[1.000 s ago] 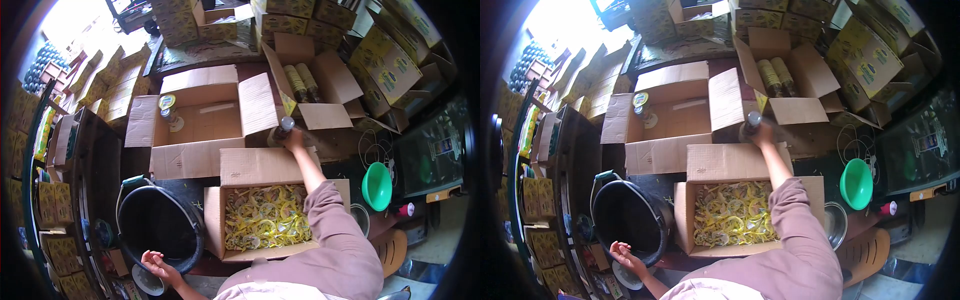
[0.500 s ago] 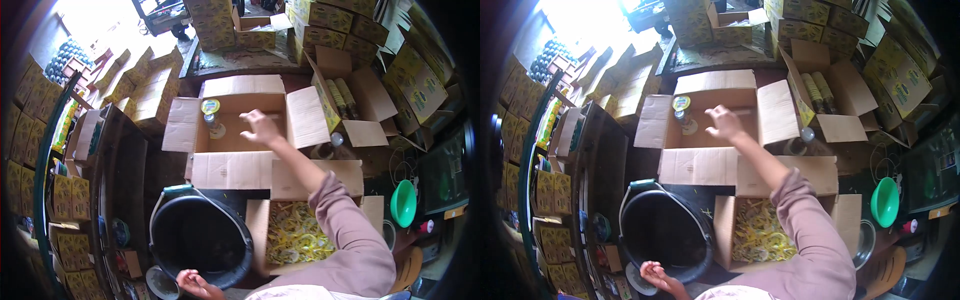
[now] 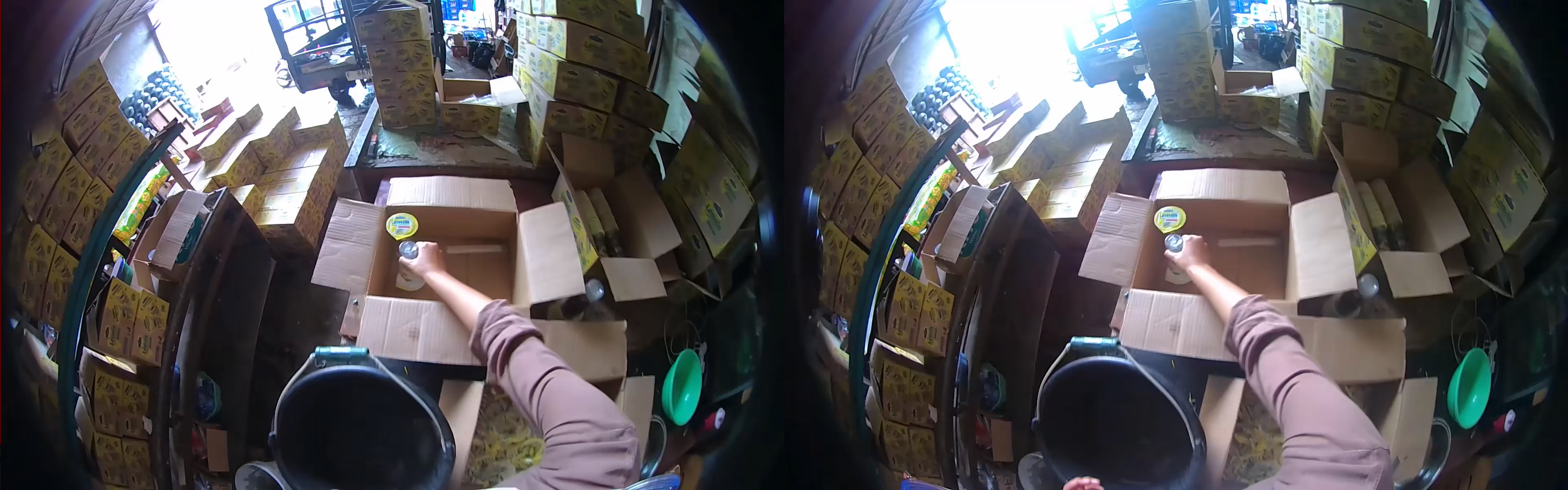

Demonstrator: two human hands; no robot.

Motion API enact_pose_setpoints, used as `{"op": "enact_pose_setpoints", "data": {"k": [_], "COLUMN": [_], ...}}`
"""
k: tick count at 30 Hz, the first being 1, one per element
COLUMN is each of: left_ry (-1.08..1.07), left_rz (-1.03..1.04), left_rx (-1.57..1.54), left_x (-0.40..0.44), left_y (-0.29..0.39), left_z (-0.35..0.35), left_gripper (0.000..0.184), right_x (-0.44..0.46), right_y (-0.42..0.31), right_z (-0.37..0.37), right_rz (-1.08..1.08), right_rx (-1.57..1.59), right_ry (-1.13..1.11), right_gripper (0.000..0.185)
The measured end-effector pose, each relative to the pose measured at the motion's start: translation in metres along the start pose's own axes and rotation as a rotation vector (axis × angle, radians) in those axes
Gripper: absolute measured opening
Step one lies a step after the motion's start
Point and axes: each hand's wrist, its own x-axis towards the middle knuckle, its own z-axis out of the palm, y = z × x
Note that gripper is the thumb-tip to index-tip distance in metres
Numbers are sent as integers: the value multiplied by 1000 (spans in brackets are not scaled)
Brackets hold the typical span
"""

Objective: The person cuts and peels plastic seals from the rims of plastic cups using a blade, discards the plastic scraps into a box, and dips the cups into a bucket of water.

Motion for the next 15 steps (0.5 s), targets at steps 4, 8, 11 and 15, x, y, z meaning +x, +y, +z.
{"op": "enact_pose_setpoints", "data": {"k": [4, 8, 11, 15], "left_ry": [97, 46, 62, -461], "left_rz": [25, 20, 82, -565], "left_rx": [42, -33, 88, -694], "left_x": [-4, -5, -19, -78], "left_y": [8, 22, 36, 93], "left_z": [18, 22, 21, 50], "left_gripper": [24, 18, 20, 30], "right_x": [-52, -162, -259, -371], "right_y": [3, -26, -43, -32], "right_z": [-94, -215, -283, -320], "right_rz": [-217, -436, -409, -568], "right_rx": [97, 472, 551, 349], "right_ry": [25, 275, 286, 431], "right_gripper": [35, 37, 45, 50]}}
